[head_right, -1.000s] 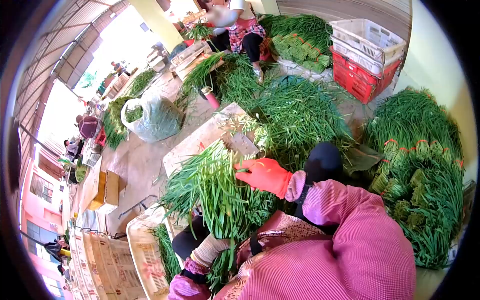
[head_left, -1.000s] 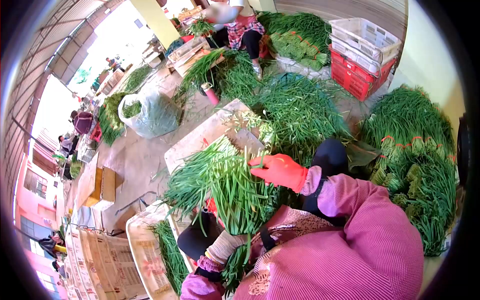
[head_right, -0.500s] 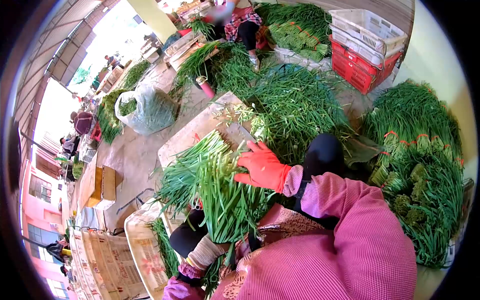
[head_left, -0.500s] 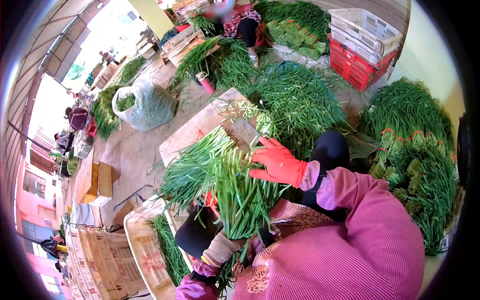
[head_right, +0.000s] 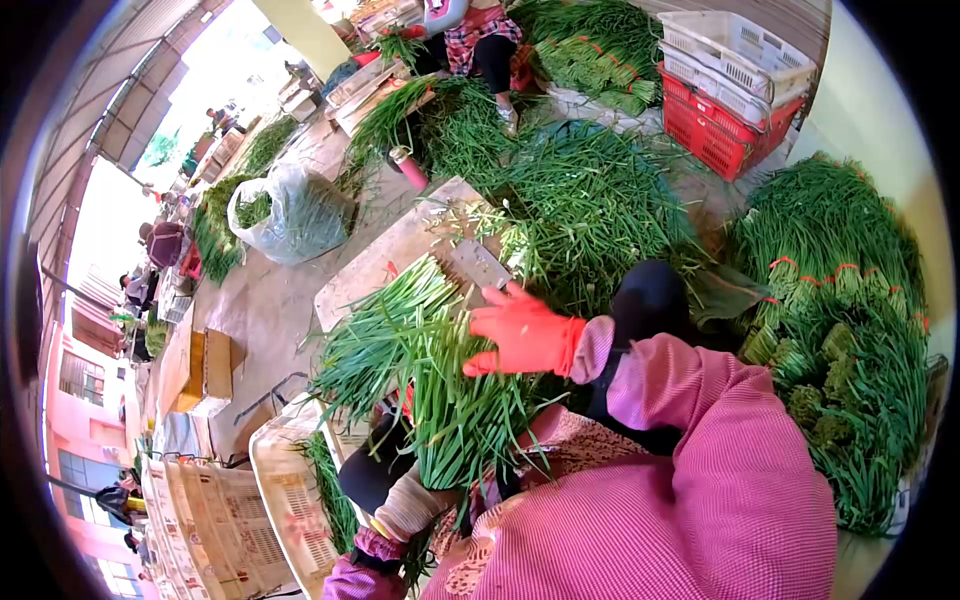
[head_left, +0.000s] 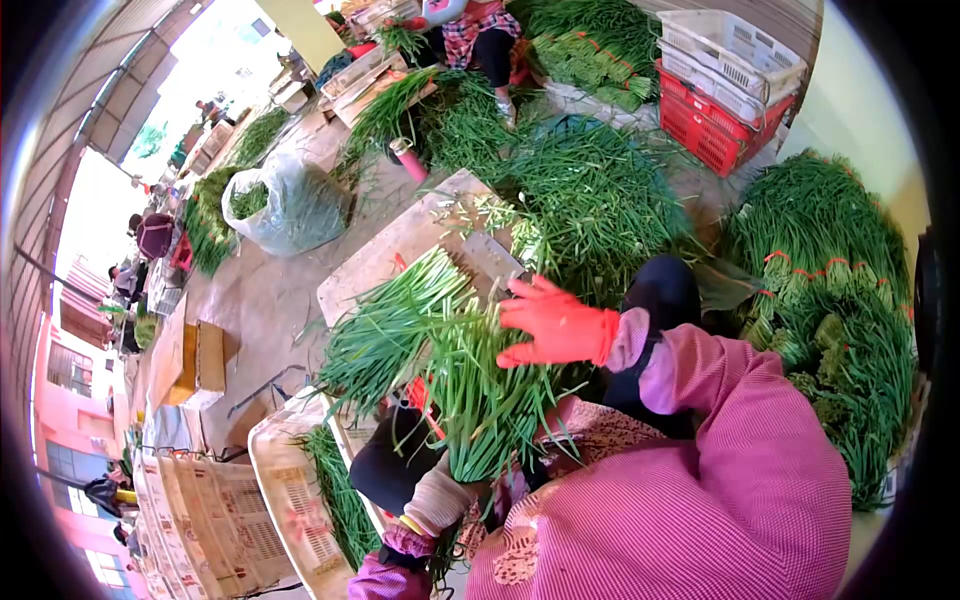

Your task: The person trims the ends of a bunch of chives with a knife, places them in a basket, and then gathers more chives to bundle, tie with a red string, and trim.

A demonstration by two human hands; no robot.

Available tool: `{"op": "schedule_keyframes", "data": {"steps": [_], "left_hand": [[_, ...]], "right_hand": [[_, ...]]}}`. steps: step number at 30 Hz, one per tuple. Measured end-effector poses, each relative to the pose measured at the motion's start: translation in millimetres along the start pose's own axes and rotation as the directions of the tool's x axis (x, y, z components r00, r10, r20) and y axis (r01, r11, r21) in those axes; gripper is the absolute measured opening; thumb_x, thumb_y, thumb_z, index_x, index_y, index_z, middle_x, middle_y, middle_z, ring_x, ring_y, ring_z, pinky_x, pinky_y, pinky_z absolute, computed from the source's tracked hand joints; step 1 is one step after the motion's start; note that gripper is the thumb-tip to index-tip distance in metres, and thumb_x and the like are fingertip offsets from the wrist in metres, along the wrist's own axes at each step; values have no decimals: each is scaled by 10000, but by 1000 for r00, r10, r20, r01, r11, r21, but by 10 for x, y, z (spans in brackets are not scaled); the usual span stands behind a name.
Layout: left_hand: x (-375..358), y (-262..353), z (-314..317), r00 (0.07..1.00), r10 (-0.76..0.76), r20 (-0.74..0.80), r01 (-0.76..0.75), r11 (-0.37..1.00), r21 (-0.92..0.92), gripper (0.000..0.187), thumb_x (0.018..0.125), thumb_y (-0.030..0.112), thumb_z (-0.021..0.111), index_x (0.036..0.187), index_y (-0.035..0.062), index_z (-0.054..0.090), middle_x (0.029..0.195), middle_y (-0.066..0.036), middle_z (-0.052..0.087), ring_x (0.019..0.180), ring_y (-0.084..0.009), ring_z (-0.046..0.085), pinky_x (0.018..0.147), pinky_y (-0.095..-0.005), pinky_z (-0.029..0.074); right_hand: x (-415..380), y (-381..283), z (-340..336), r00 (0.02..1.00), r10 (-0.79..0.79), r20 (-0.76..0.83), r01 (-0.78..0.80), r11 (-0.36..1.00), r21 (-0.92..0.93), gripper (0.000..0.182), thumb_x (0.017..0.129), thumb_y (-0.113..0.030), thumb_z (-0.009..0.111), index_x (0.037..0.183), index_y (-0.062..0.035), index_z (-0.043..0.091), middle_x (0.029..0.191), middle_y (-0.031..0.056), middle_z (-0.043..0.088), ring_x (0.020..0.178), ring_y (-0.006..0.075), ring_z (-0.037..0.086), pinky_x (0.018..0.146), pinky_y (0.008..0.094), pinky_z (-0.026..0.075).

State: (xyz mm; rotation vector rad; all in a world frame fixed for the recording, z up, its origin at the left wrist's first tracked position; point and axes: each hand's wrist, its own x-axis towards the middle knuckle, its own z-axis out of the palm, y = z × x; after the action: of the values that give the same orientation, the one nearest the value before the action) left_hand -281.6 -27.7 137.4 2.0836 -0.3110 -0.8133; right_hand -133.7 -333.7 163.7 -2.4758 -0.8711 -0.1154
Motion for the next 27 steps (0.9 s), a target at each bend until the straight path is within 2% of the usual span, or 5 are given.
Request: {"op": "schedule_keyframes", "data": {"steps": [3, 7, 12, 18, 27], "left_hand": [[37, 37, -42, 982, 175, 72, -188, 859, 475, 490, 884, 171, 690, 1337, 93, 520, 1280, -39, 627, 1188, -189, 577, 1037, -299, 437], [-145, 326, -83, 980, -142, -139, 143, 990, -7, 596, 810, 109, 762, 1331, 30, 484, 1199, -78, 664, 1075, -155, 637, 926, -277, 495], [-189, 121, -63, 967, -175, -184, 192, 979, 75, 673, 795, 163, 781, 1374, 49, 457, 1132, -108, 690, 1028, -182, 664, 877, -299, 515], [-99, 483, -121, 926, -238, -292, 347, 842, 414, 605, 809, 338, 736, 1320, 126, 490, 940, -184, 705, 871, -379, 685, 753, -421, 545], [-187, 576, -190, 886, -306, -348, 452, 735, 505, 581, 789, 307, 719, 1298, 131, 502, 883, -199, 700, 847, -397, 677, 739, -471, 535]], "right_hand": [[12, 37, 299, 997, 31, 77, -31, 999, 8, 309, 864, -361, 620, 988, -81, 662, 1005, 115, 668, 1171, 356, 561, 1029, 555, 392], [65, 529, 292, 958, 75, -279, -63, 997, 50, 158, 838, -228, 607, 855, -78, 652, 778, 117, 650, 604, 302, 641, 498, 405, 492], [-11, 417, -412, 911, 411, 47, -250, 456, 854, 314, 944, -388, 596, 955, -82, 666, 698, -3, 612, 598, 95, 593, 486, 250, 452], [84, -306, -353, 935, 277, 220, -337, 887, 315, 796, 826, -701, 593, 1246, -24, 593, 748, 180, 674, 666, 280, 694, 631, 405, 533], [48, 623, 271, 894, 341, -289, -409, 886, -219, 238, 910, -296, 573, 781, -100, 610, 644, 144, 633, 613, 348, 659, 529, 479, 496]]}}
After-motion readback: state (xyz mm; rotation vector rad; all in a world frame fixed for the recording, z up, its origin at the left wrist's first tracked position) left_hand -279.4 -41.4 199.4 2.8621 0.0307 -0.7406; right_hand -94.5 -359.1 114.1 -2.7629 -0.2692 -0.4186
